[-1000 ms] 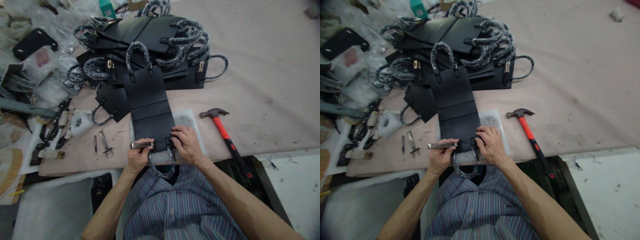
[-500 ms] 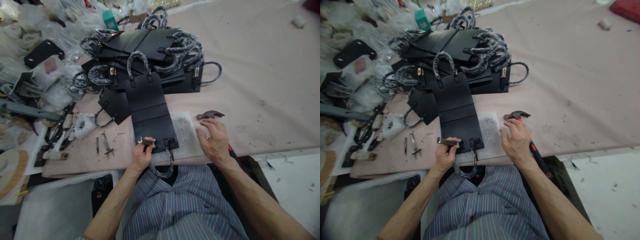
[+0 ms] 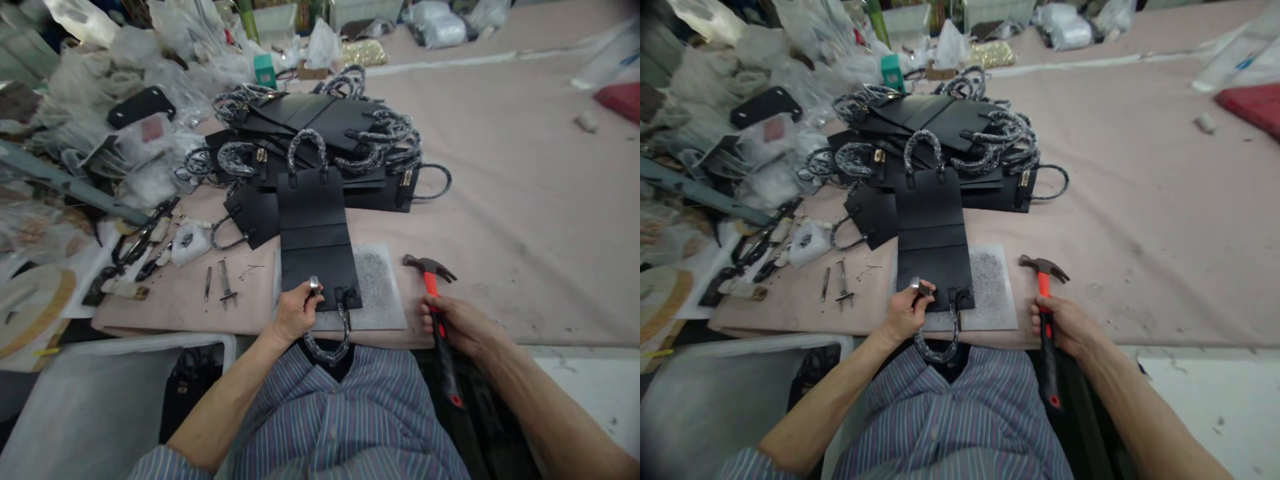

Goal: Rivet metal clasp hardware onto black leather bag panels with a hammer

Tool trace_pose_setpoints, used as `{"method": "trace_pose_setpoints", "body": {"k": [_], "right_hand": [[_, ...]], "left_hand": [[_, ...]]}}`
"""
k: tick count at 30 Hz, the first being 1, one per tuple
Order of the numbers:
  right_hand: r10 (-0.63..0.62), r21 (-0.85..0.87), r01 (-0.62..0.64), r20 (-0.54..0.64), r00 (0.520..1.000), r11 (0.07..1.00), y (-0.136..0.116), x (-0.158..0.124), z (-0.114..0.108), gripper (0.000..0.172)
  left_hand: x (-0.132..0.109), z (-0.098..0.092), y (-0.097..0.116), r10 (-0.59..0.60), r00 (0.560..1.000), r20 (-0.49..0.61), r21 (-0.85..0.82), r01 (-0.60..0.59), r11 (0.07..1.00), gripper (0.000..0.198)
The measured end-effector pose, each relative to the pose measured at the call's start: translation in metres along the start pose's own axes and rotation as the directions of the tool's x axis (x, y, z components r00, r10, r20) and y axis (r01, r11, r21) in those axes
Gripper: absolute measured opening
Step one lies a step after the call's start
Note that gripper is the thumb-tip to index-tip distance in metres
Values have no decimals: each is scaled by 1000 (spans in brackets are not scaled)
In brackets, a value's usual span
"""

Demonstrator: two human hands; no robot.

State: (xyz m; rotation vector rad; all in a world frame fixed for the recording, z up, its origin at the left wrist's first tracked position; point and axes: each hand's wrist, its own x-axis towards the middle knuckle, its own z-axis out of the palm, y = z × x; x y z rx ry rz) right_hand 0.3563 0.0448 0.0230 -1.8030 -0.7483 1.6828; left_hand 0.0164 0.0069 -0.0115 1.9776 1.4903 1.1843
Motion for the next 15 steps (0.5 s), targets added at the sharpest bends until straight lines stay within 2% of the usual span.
{"method": "trace_pose_setpoints", "body": {"k": [2,3,5,6,7,9,11,13,15], "right_hand": [[59,36,-60,5,998,998,-11,-20,15,19],[30,17,-30,-16,999,999,-18,-32,24,22],[-190,-142,182,-42,981,973,-32,-56,40,32],[-343,-263,324,-31,939,909,-40,-68,48,35],[-493,-388,457,6,870,800,-47,-79,56,36],[-707,-580,646,162,689,496,-61,-97,72,35],[-758,-665,725,376,532,179,-74,-111,84,32],[-707,-677,734,545,450,-54,-87,-121,93,30],[-697,-666,729,599,394,-160,-101,-133,97,30]], "left_hand": [[-1,0,-1,4,1000,-4,8,-4,1000,15],[-2,1,-2,-3,1000,-7,8,3,1000,15],[-3,1,-3,-21,1000,-7,5,21,1000,16],[-3,2,-4,-27,1000,-4,6,27,1000,16],[-3,2,-5,-29,1000,1,9,29,1000,16],[-4,2,-6,-17,1000,3,23,17,1000,16],[-4,2,-6,4,1000,-5,52,-4,999,14],[-5,2,-7,13,1000,-10,84,-12,996,13],[-5,3,-8,15,1000,-8,80,-14,997,14]]}}
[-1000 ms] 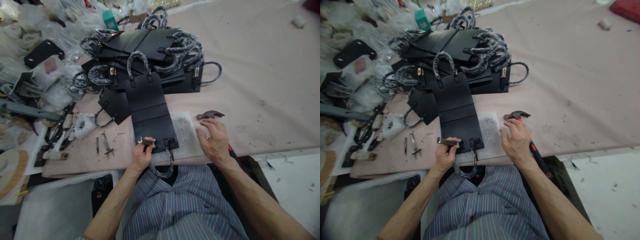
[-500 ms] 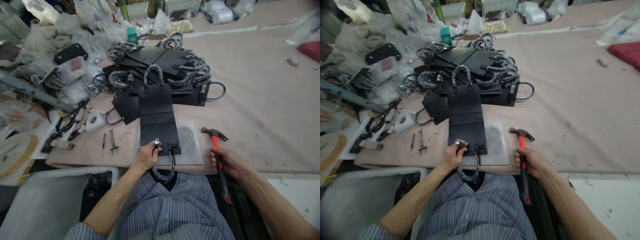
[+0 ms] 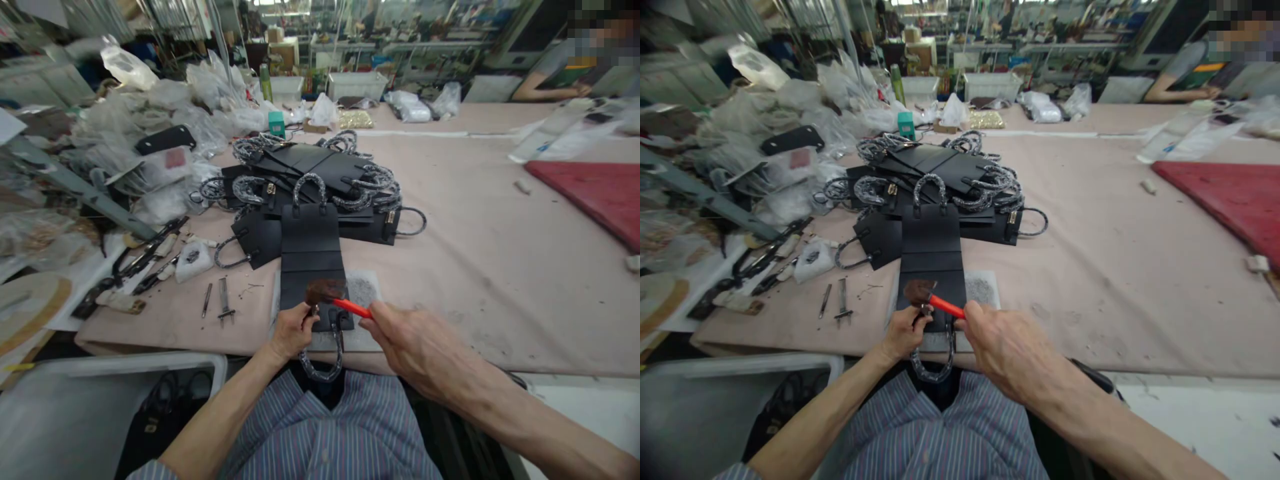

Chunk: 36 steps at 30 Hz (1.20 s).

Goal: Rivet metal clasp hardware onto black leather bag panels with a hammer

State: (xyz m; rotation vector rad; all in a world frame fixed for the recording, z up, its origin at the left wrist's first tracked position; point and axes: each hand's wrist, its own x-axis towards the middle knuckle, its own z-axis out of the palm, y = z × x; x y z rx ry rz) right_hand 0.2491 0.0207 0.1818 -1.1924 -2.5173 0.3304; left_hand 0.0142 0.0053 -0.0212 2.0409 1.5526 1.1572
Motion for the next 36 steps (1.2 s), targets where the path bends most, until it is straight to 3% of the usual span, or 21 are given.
{"method": "trace_pose_setpoints", "body": {"k": [2,4,5,7,9,10,12,15,18,20,21,23,26,28,31,34,36], "right_hand": [[28,20,-26,-161,986,999,-8,4,-13,27],[93,63,-75,-381,920,995,-14,4,-17,23],[99,67,-77,-430,898,995,-15,3,-15,24],[64,35,-55,-342,937,998,-13,-2,-5,27],[49,23,-47,-88,995,999,-5,-8,5,28],[88,37,-88,2,996,995,2,-10,8,28],[222,98,-226,53,974,969,19,-14,10,28],[480,253,-483,79,874,838,56,-24,22,34],[718,344,-752,249,650,562,100,-43,54,35],[780,261,-809,229,582,527,123,-57,80,32],[786,206,-804,180,591,558,131,-62,92,29],[720,111,-716,3,694,690,135,-66,110,22],[438,78,-432,-240,867,898,115,-52,129,32],[258,105,-239,-242,935,965,93,-37,141,36],[141,127,-127,-112,984,984,65,-20,160,33],[150,117,-141,-73,986,983,56,-17,172,33],[164,125,-155,-69,984,980,57,-19,175,34]], "left_hand": [[-1,1,-1,6,1000,-3,-33,-6,999,16],[-1,2,-2,9,1000,-5,-65,-10,998,16],[-1,2,-2,5,1000,-5,-69,-6,998,16],[-2,1,-3,-3,1000,2,-53,3,999,15],[-2,1,-2,-8,1000,3,-32,9,999,15],[-2,0,-2,-10,1000,5,-30,10,999,15],[-1,0,-2,-11,1000,9,-46,12,999,16],[1,-1,-1,-23,1000,11,-81,24,996,14],[3,-3,1,-40,999,7,-121,41,992,14],[3,-4,3,-49,999,13,-152,50,987,14],[3,-5,4,-56,998,15,-167,58,984,14],[4,-7,6,-75,997,15,-192,76,979,14],[5,-9,10,-103,995,10,-208,103,973,15],[6,-10,11,-109,994,4,-216,107,970,15],[4,-10,10,-75,997,-16,-239,69,968,11],[-1,-10,8,8,1000,0,-247,-8,969,9],[-4,-11,8,1,1000,-25,-234,-7,972,9]]}}
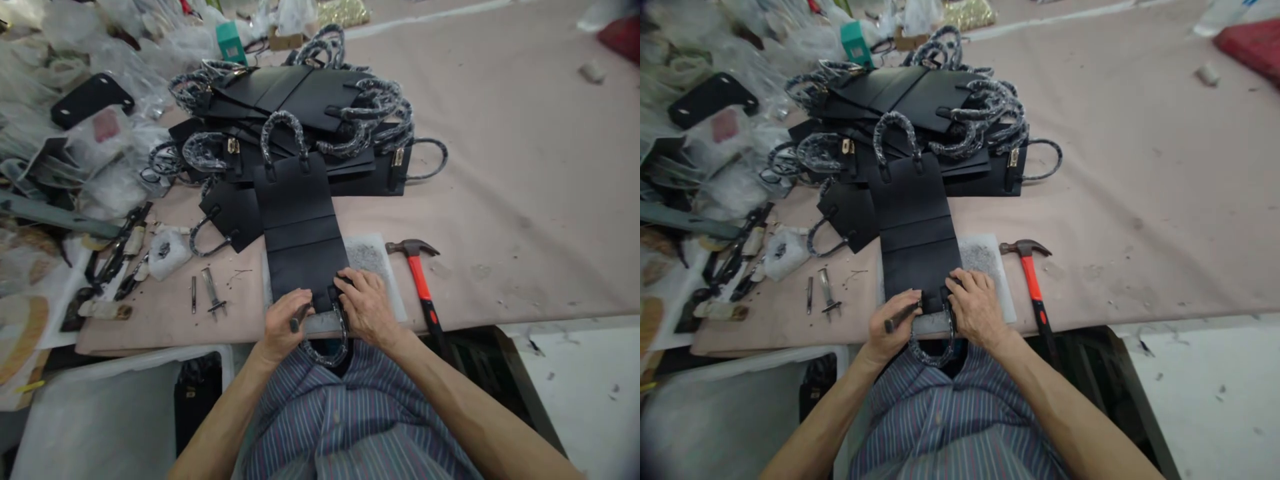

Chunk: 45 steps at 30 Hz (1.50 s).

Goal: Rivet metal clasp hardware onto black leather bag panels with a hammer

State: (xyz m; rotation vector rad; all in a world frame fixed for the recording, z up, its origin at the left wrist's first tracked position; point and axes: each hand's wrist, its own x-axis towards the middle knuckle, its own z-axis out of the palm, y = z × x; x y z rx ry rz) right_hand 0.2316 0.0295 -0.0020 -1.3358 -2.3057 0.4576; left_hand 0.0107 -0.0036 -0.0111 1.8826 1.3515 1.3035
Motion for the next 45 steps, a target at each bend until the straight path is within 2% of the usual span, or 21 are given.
{"method": "trace_pose_setpoints", "body": {"k": [3,5,10,14,18,20,22,23,26,28,31,45], "right_hand": [[7,11,-7,6,1000,1000,4,-1,-2,34],[13,17,-13,13,1000,1000,4,0,-3,34],[9,26,-10,15,1000,1000,5,1,-1,34],[16,31,-16,6,1000,999,5,1,-1,34],[22,33,-22,6,1000,999,4,2,-3,33],[26,44,-26,10,1000,999,4,1,-4,33],[31,52,-31,13,999,998,4,1,-3,34],[31,53,-32,12,999,998,4,1,-3,34],[24,46,-24,-1,1000,999,5,1,-3,33],[22,43,-22,-5,1000,999,5,2,-4,33],[25,43,-25,-6,1000,999,4,2,-4,32],[25,42,-24,-14,1000,999,4,2,-4,33]], "left_hand": [[-1,-1,0,-138,987,-86,36,141,989,7],[-1,-1,0,-191,977,-96,18,194,981,7],[0,0,0,-86,996,-17,-48,85,995,7],[0,0,1,-241,964,-117,-43,237,970,9],[5,-3,-1,-168,986,20,-97,169,981,3],[8,-2,-2,-263,961,-80,-185,245,952,6],[10,-2,-3,-395,892,-218,-305,322,896,10],[10,-2,-3,-425,875,-232,-336,338,879,11],[10,-2,0,-376,921,-101,-279,336,900,10],[9,0,3,-319,946,-59,-235,297,925,10],[9,3,6,-267,960,-83,-198,247,949,11],[8,7,1,-167,984,-61,-108,160,981,13]]}}
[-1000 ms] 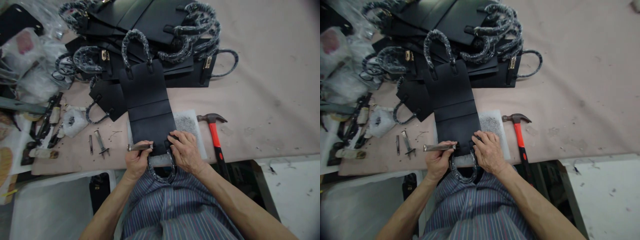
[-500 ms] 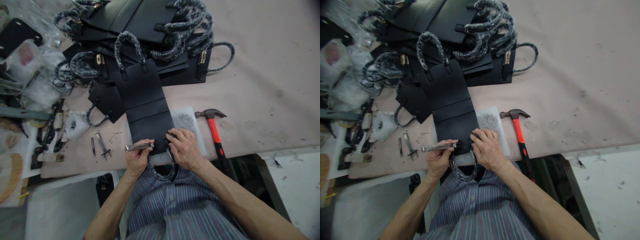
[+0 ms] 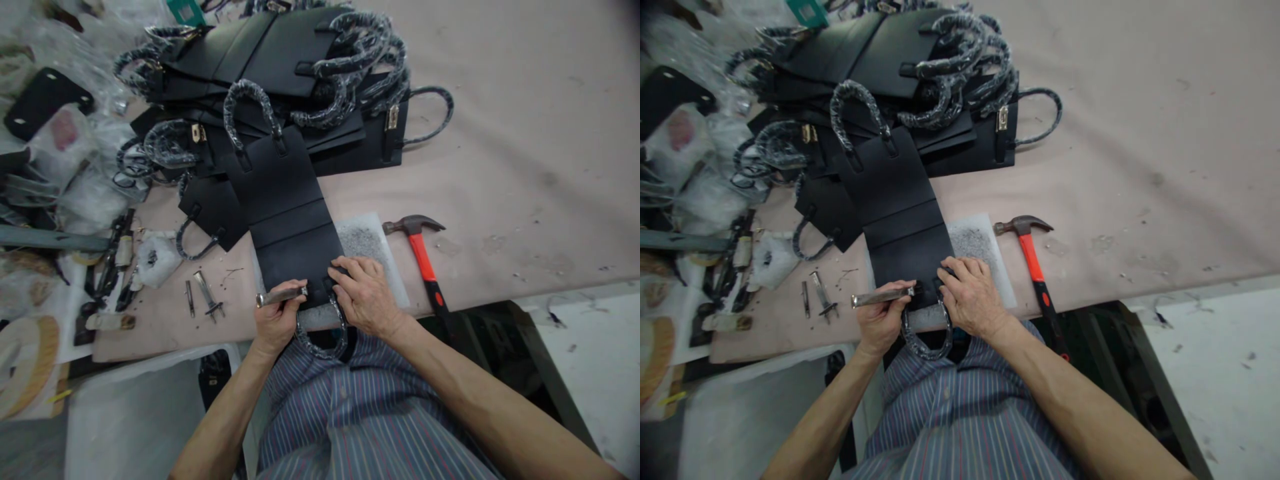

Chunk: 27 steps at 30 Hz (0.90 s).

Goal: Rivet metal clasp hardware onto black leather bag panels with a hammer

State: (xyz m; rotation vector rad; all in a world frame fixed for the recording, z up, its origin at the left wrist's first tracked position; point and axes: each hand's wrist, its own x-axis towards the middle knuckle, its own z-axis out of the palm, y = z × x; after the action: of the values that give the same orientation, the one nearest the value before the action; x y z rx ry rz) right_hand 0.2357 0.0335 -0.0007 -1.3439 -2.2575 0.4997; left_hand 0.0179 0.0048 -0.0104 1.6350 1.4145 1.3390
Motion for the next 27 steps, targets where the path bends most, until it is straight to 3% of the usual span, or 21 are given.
{"method": "trace_pose_setpoints", "body": {"k": [7,17,22,25,27], "right_hand": [[-14,-13,14,-16,1000,1000,-1,0,0,32],[-31,1,31,-37,999,1000,-1,0,0,30],[-53,25,54,-19,998,998,4,-4,-12,29],[38,-64,-44,-102,994,997,21,-18,-30,30],[167,-177,-200,-183,969,964,36,-34,-44,31]], "left_hand": [[5,-1,6,30,995,97,193,-48,980,8],[8,10,11,11,1000,7,274,-12,962,11],[7,13,12,-6,1000,-13,283,10,959,11],[7,13,12,37,999,12,288,-39,957,11],[7,13,12,72,996,47,285,-83,955,11]]}}
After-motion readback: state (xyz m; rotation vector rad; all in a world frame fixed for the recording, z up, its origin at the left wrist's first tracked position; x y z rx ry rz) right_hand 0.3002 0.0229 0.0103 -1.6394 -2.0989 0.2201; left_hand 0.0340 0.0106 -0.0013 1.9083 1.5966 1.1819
